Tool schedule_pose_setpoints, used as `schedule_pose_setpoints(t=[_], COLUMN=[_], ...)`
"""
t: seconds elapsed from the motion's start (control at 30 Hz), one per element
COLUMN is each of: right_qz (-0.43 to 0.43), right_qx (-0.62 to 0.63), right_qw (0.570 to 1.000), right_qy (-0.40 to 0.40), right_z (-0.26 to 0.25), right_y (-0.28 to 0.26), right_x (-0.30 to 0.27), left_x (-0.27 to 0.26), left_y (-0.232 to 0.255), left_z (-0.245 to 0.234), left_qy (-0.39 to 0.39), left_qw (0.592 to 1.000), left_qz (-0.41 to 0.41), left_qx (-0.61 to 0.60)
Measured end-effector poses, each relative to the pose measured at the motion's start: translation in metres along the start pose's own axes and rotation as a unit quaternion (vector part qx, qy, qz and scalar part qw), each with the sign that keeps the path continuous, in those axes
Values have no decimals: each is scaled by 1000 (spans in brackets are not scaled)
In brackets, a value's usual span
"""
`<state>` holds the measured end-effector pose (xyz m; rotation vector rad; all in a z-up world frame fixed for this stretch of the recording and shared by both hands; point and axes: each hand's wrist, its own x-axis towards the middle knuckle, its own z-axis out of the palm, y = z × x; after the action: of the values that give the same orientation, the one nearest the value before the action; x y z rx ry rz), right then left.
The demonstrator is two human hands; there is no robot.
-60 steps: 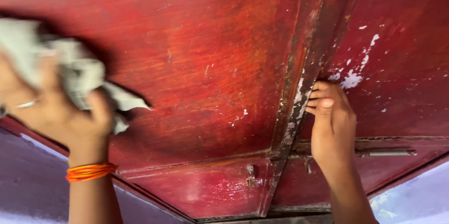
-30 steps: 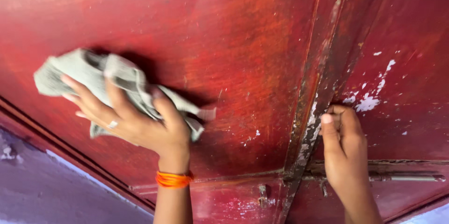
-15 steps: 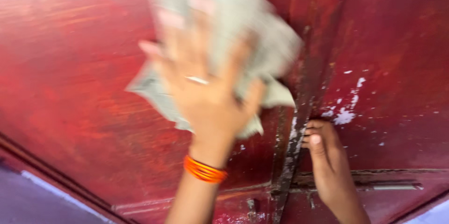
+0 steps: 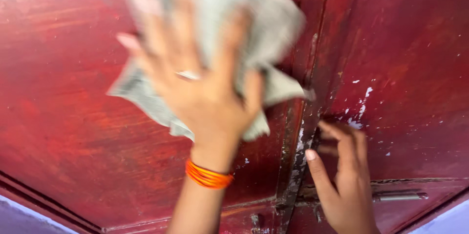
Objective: The person sprays a cleaning solution onto a red wooden door and wipes the surface with a cloth. They clean the door panels, the metal latch, and the edges of the door frame.
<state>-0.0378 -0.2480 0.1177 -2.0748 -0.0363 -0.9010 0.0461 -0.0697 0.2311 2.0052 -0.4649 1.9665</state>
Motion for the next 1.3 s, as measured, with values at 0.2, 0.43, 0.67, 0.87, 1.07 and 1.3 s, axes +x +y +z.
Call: schedule_pose_setpoints(t=[0.2,0.43,0.67,0.87,1.07,1.3], right_qz=[-247,-299,-283,-316,-319,-321], right_qx=[-71,-143,-133,-91,-56,-56], right_qw=[958,918,926,918,926,926], right_qy=[131,218,212,221,192,189], right_z=[19,57,58,66,56,56], right_y=[-28,2,14,16,10,6], right_x=[30,85,87,91,79,79], left_x=[3,14,-38,6,18,18], left_y=[4,-82,-10,-11,-14,-8], left_z=[-8,-50,-13,-15,-29,-30], left_qy=[-35,52,-112,-109,32,-76], left_qw=[996,966,993,984,999,994], left_qz=[75,-207,21,129,5,74], left_qx=[-20,145,-31,-54,40,-14])
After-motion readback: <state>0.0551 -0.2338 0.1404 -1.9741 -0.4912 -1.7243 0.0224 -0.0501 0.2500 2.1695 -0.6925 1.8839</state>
